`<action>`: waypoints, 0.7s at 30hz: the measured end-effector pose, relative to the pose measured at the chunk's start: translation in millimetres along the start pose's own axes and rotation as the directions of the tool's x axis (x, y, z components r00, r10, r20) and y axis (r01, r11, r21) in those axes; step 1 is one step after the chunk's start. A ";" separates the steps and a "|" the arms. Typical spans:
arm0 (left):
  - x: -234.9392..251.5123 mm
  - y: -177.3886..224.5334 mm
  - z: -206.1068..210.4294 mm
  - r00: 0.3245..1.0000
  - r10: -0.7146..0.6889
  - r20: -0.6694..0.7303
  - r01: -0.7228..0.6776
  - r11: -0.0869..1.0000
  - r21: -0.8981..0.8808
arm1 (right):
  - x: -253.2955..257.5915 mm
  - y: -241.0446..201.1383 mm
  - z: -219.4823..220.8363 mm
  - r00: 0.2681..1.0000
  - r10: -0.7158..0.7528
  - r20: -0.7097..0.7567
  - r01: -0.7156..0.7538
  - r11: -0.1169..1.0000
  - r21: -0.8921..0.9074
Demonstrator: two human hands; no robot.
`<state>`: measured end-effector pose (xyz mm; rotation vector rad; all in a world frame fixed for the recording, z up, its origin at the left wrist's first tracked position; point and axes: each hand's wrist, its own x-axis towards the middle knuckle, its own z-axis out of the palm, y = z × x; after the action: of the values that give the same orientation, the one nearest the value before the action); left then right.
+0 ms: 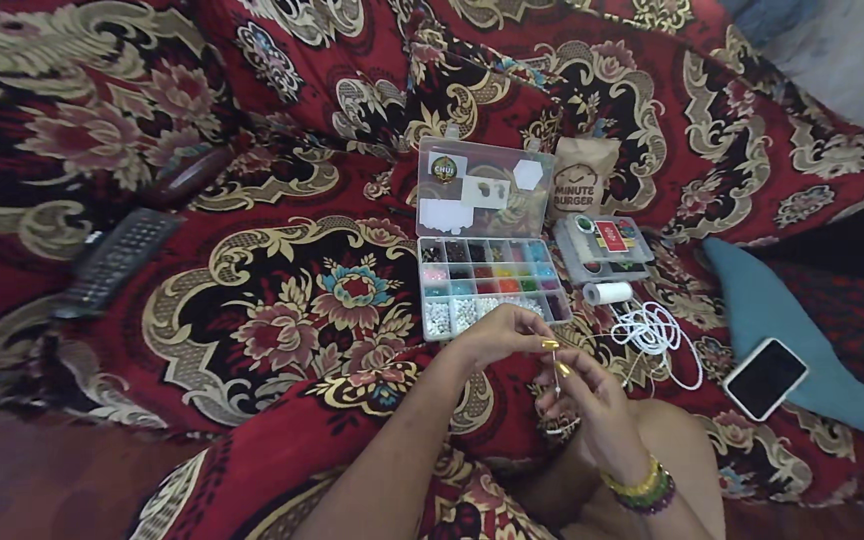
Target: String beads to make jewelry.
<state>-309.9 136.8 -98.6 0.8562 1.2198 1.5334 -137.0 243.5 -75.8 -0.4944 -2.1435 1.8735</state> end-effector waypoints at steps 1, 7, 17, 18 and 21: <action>-0.5 1.0 0.1 1.000 0.003 -0.003 -0.003 1.000 0.009 | 0.3 -0.2 0.4 1.000 -0.010 -0.014 0.009 1.000 -0.008; -17.0 27.4 -23.4 0.939 0.048 -0.341 0.038 0.970 0.241 | -0.7 -0.5 0.6 0.996 -0.058 -0.067 0.060 0.998 0.021; -16.8 30.4 -31.1 0.762 -0.063 -0.644 0.604 0.426 0.673 | -0.7 0.8 1.2 0.991 -0.093 -0.095 0.097 0.995 0.036; -14.5 28.5 -29.6 0.762 -0.069 -0.644 0.613 0.395 0.684 | -0.6 0.9 0.3 0.990 -0.102 -0.100 0.104 0.994 0.015; -8.3 22.4 -28.1 0.759 -0.085 -0.645 0.631 0.338 0.698 | 0.0 2.2 -1.3 0.983 -0.144 -0.118 0.138 0.989 -0.055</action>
<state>-339.1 119.8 -83.8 0.6901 2.5802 0.5701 -136.3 244.9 -77.8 -0.4418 -2.0889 1.6776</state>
